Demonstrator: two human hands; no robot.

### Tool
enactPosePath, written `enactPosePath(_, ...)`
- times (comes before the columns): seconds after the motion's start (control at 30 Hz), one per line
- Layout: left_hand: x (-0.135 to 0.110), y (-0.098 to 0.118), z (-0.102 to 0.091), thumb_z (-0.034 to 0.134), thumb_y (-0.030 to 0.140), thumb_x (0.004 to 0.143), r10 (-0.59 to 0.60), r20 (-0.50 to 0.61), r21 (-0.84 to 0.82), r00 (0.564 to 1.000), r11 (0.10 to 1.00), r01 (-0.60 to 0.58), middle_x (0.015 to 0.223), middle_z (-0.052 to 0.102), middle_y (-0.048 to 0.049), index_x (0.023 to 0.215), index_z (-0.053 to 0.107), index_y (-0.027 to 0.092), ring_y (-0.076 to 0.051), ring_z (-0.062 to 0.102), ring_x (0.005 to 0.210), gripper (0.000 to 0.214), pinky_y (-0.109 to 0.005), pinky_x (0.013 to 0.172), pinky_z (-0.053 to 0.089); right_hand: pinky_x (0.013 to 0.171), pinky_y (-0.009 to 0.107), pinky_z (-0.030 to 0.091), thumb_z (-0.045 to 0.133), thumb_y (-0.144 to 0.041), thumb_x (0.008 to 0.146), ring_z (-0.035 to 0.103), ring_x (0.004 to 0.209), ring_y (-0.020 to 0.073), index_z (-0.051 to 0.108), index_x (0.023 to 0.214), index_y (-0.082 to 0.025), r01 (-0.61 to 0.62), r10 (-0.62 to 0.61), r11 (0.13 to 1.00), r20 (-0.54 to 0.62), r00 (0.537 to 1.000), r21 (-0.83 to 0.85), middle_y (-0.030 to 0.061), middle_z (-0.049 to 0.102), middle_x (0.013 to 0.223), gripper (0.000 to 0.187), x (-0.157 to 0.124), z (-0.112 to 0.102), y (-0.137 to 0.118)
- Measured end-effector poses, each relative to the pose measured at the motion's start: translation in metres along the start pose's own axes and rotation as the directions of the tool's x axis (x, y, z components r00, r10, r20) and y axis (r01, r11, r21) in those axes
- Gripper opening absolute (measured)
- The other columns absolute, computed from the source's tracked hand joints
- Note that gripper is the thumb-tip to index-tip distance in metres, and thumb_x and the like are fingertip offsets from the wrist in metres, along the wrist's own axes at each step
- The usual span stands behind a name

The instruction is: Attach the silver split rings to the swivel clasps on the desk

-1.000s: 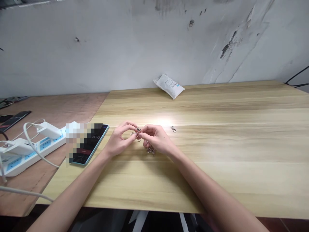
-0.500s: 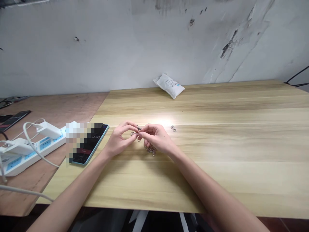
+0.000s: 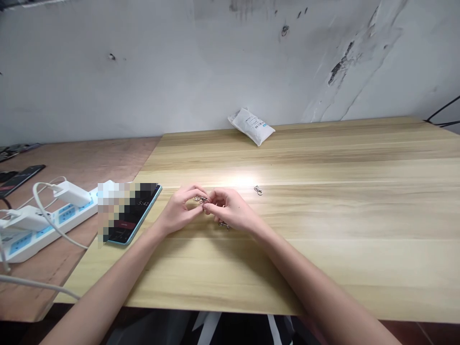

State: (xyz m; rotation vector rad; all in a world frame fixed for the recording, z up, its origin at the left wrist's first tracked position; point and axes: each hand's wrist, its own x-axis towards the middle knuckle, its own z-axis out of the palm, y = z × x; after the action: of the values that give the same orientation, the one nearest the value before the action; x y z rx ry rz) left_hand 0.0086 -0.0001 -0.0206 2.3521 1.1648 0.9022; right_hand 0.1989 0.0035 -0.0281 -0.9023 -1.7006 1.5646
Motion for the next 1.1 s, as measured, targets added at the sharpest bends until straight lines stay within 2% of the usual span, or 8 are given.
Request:
enactPosePath(0.17, -0.0022, -0.0049, 0.0050, 0.058, 0.014, 0.084, 0.003, 0.083, 0.014, 0.997, 1.000, -0.005, 0.090, 0.065, -0.0026, 0.085, 0.063, 0.020, -0.019, 0.059, 0.087, 0.008, -0.032, 0.082, 0.043, 0.045, 0.021, 0.042, 0.061, -0.035, 0.087, 0.056, 0.051, 0.0094, 0.059, 0.079, -0.017, -0.005, 0.009, 0.995, 0.038, 0.999, -0.097, -0.0016, 0.059, 0.064, 0.019, 0.0001, -0.0011, 0.0073)
enactPosePath(0.33, -0.0031, -0.0047, 0.0043, 0.058, 0.014, 0.084, -0.007, 0.094, 0.013, 0.996, 1.000, 0.006, 0.091, 0.065, -0.0016, 0.086, 0.063, 0.020, -0.018, 0.059, 0.088, 0.009, -0.032, 0.083, 0.040, 0.046, 0.021, 0.044, 0.061, -0.032, 0.087, 0.057, 0.052, 0.0095, 0.059, 0.078, -0.017, 0.005, -0.002, 0.992, 0.026, 1.000, -0.128, -0.0010, 0.060, 0.066, 0.018, -0.0007, -0.0008, 0.0033)
enactPosePath(0.63, -0.0006, 0.0017, -0.0003, 0.060, 0.016, 0.084, -0.052, -0.021, 0.001, 0.998, 0.999, 0.052, 0.092, 0.066, -0.0017, 0.083, 0.065, 0.020, -0.018, 0.060, 0.091, 0.006, -0.034, 0.085, 0.039, 0.049, 0.022, 0.051, 0.069, -0.035, 0.081, 0.062, 0.052, 0.0098, 0.067, 0.082, -0.014, 0.016, -0.011, 0.998, -0.089, 0.996, 0.057, 0.0038, 0.070, 0.077, 0.021, 0.0022, -0.0012, 0.0026)
enactPosePath(0.8, -0.0005, -0.0010, 0.0007, 0.059, 0.016, 0.084, -0.023, -0.079, -0.001, 0.997, 1.000, 0.023, 0.091, 0.067, -0.0021, 0.084, 0.068, 0.020, -0.018, 0.061, 0.090, 0.009, -0.033, 0.085, 0.040, 0.048, 0.021, 0.051, 0.073, -0.038, 0.077, 0.062, 0.052, 0.0098, 0.068, 0.081, -0.014, 0.016, 0.001, 0.992, -0.143, 0.990, 0.121, 0.0019, 0.068, 0.069, 0.025, 0.0052, -0.0007, 0.0066)
enactPosePath(0.97, -0.0009, -0.0021, 0.0014, 0.062, 0.019, 0.085, 0.035, -0.150, 0.092, 0.988, 0.996, -0.021, 0.093, 0.069, -0.0020, 0.088, 0.070, 0.022, -0.019, 0.062, 0.091, 0.009, -0.034, 0.083, 0.039, 0.046, 0.021, 0.049, 0.078, -0.039, 0.071, 0.060, 0.048, 0.0092, 0.067, 0.077, -0.014, -0.017, 0.057, 0.982, -0.212, 0.976, 0.190, 0.0004, 0.066, 0.062, 0.028, 0.0060, -0.0002, 0.0034)
enactPosePath(1.1, -0.0012, -0.0023, 0.0029, 0.063, 0.019, 0.084, 0.134, -0.203, 0.212, 0.970, 0.973, -0.090, 0.090, 0.070, -0.0016, 0.084, 0.070, 0.022, -0.018, 0.062, 0.088, 0.007, -0.034, 0.081, 0.039, 0.047, 0.020, 0.048, 0.079, -0.039, 0.070, 0.060, 0.050, 0.0083, 0.067, 0.077, -0.014, -0.044, 0.098, 0.969, -0.216, 0.971, 0.243, 0.0047, 0.071, 0.075, 0.028, 0.0060, -0.0018, 0.0013)
